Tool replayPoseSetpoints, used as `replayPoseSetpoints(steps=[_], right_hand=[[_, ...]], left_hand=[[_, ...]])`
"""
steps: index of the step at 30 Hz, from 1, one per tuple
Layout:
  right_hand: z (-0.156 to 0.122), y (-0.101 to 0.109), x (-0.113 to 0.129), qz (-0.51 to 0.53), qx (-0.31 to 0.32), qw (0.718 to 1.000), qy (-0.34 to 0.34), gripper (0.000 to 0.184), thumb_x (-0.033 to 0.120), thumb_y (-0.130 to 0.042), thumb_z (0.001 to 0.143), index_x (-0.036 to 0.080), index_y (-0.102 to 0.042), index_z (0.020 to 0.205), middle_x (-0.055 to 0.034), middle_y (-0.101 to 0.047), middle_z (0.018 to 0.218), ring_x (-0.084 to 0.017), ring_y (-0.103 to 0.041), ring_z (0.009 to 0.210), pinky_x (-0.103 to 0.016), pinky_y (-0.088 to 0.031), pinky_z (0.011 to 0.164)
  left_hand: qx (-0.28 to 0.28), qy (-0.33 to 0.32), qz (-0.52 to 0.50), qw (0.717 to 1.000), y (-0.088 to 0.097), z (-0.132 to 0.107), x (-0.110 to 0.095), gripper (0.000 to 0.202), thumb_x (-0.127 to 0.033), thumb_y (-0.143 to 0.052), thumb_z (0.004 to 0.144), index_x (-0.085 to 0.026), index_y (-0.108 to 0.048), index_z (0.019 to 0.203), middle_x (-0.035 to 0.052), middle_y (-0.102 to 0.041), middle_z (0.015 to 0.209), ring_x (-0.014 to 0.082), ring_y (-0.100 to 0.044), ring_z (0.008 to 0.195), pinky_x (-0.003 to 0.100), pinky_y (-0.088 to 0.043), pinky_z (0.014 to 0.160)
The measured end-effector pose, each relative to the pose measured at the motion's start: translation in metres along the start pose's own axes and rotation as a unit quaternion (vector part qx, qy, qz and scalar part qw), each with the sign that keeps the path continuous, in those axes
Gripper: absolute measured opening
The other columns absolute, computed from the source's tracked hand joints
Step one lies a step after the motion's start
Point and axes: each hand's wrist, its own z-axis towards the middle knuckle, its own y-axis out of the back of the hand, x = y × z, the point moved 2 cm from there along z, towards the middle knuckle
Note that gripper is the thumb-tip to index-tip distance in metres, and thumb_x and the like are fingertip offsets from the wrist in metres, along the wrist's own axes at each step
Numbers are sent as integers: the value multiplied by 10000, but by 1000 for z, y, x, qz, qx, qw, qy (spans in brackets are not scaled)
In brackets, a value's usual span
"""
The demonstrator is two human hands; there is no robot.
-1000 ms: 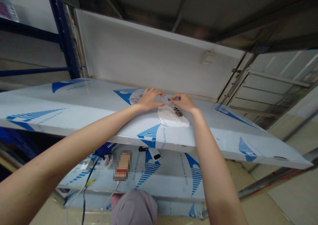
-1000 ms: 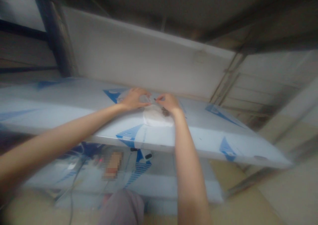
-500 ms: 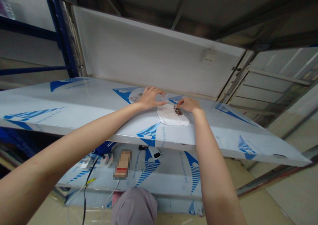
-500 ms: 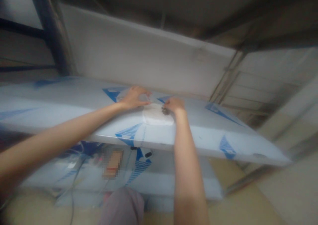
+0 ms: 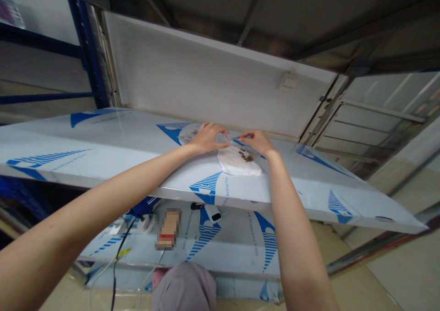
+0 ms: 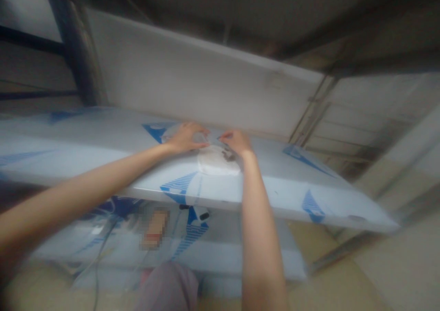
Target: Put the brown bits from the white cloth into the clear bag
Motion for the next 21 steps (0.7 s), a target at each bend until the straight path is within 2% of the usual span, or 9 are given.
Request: replayPoseSetpoints(steps=[2, 4, 9, 11, 13, 15, 18, 21], right_hand=[[0, -1, 10, 91, 10, 994, 54, 147, 234, -615, 809, 179, -715, 901, -86, -719, 1008, -185, -641, 915, -304, -470, 842], [1, -2, 15, 131, 15, 988, 82, 154, 243, -623, 804, 166, -712, 902, -86, -718, 999, -177, -633, 904, -293, -461, 842], [6, -3, 7, 147, -24, 986, 73, 202, 280, -620, 808, 139, -713, 920, -100, -717, 975, -187, -631, 896, -302, -458, 825], [8, -4, -2, 116, -23, 992, 49, 204, 281, -604, 824, 148, -714, 933, -103, -717, 997, -187, -639, 897, -297, -463, 809], [7, -5, -10, 34, -8, 999, 9, 179, 262, -605, 819, 162, -725, 907, -106, -721, 999, -198, -645, 890, -302, -465, 789], [6, -7, -16, -51, 43, 997, -24, 155, 263, -621, 801, 174, -737, 852, -100, -734, 943, -205, -650, 831, -305, -464, 737], [2, -10, -16, -106, 117, 987, -24, 189, 354, -631, 788, 204, -743, 818, -65, -739, 816, -187, -641, 707, -289, -447, 645], [0, -13, -8, -135, 124, 983, -11, 220, 420, -664, 750, 232, -749, 826, -45, -732, 771, -184, -637, 688, -290, -432, 640]], left_hand=[[3, -3, 0, 1000, -1, 0, -1, 351, -398, -656, 806, -206, -624, 1099, 51, -650, 1182, 238, -513, 1177, 399, -304, 1040], [0, -5, -1, 1000, -1, 0, 0, 344, -408, -650, 810, -203, -626, 1086, 52, -651, 1177, 237, -517, 1169, 399, -308, 1037], [-18, -3, -7, 1000, -2, 1, 1, 329, -412, -659, 807, -230, -631, 1080, 41, -654, 1177, 234, -523, 1165, 400, -307, 1036], [-18, -2, -12, 1000, -2, 1, 2, 320, -406, -666, 804, -234, -636, 1073, 38, -655, 1181, 233, -521, 1172, 396, -305, 1037], [-19, 3, -14, 1000, -1, 1, 2, 314, -395, -669, 803, -229, -641, 1068, 39, -658, 1179, 235, -518, 1177, 399, -299, 1042], [-21, 11, -13, 1000, -1, 1, 2, 313, -382, -672, 801, -220, -645, 1067, 41, -659, 1177, 239, -516, 1180, 403, -292, 1048], [-20, 14, -12, 1000, -1, 1, 3, 313, -378, -674, 798, -214, -648, 1063, 45, -658, 1179, 243, -516, 1176, 403, -290, 1049], [-20, 11, -10, 1000, -1, 2, 4, 306, -387, -661, 804, -221, -648, 1060, 44, -654, 1180, 246, -512, 1173, 407, -287, 1051]])
